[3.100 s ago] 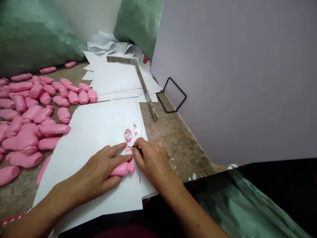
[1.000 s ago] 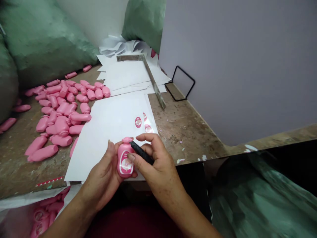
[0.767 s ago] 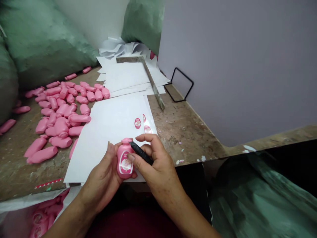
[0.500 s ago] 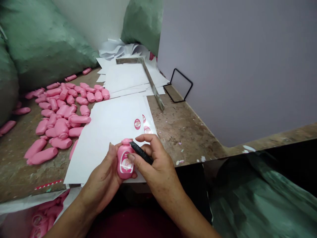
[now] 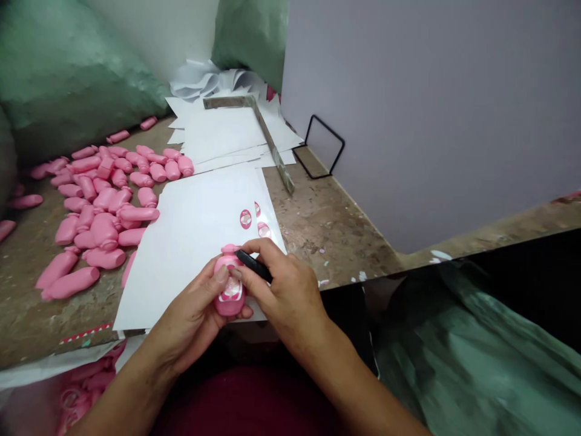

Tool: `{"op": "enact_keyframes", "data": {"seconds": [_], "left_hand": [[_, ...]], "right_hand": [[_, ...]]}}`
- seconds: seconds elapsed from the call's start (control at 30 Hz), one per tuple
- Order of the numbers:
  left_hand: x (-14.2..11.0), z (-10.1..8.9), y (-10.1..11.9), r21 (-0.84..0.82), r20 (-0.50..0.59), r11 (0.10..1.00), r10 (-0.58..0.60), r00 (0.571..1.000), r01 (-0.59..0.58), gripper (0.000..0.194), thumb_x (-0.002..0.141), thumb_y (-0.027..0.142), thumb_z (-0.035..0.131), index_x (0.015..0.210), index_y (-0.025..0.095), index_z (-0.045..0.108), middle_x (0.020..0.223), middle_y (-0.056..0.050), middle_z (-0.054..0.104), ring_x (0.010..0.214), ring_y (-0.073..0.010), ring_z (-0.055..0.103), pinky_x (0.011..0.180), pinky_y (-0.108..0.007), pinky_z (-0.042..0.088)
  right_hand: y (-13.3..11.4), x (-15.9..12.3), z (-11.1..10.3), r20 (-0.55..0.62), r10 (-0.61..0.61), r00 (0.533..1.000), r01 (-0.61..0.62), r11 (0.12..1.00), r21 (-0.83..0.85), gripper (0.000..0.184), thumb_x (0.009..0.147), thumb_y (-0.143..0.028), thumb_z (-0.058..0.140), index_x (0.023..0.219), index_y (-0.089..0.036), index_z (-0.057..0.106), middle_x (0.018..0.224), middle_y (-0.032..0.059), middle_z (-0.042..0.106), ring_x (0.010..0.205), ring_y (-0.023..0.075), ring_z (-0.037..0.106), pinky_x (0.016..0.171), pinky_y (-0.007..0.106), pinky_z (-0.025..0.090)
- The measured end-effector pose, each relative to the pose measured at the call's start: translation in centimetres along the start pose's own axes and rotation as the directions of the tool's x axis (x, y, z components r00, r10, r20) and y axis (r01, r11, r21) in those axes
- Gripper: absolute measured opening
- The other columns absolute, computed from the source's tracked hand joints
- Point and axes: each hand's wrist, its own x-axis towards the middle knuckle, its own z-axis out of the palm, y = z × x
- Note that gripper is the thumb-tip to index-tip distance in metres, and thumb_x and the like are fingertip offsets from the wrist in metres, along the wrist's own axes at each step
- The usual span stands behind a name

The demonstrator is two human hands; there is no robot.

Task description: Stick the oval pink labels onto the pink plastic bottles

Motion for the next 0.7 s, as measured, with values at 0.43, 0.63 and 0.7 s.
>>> {"op": "enact_keyframes", "data": {"seconds": [0.43,0.63,0.7], "left_hand": [[-0.4,-0.5,-0.4,0.079,0.050,0.997,0.022,0.999,-0.026,0.065,0.079,0.011,0.074,0.134,0.032,0.047,0.115,-0.001,0.060,0.098,-0.0129,0.063,0.079,-0.022,0.052],[-0.5,-1.1,0.2,-0.050,0.026,0.996,-0.077,0.997,0.079,0.066,0.076,0.013,0.077,0.133,0.028,0.048,0.114,-0.003,0.062,0.100,-0.0156,0.065,0.082,-0.025,0.053],[-0.6,-1.4,0.3,-0.081,0.046,0.994,-0.067,0.997,0.071,0.058,0.080,0.014,0.073,0.132,0.026,0.049,0.109,-0.003,0.063,0.094,-0.0141,0.065,0.078,-0.024,0.053]], "right_hand": [[0.6,0.0,-0.3,-0.026,0.088,0.996,-0.073,0.930,0.359,0.017,0.081,-0.034,0.069,0.092,-0.024,0.059,0.079,-0.0017,0.067,0.072,0.0157,0.062,0.068,0.028,0.048],[0.5,0.1,0.1,-0.015,0.133,0.991,-0.116,0.907,0.404,0.023,0.077,-0.035,0.072,0.093,-0.024,0.060,0.082,-0.0022,0.068,0.075,0.0151,0.063,0.069,0.026,0.050],[0.2,-0.1,0.4,0.029,0.131,0.991,-0.132,0.911,0.390,0.027,0.074,-0.033,0.075,0.095,-0.025,0.060,0.087,-0.0016,0.068,0.082,0.0169,0.064,0.074,0.028,0.051]]}}
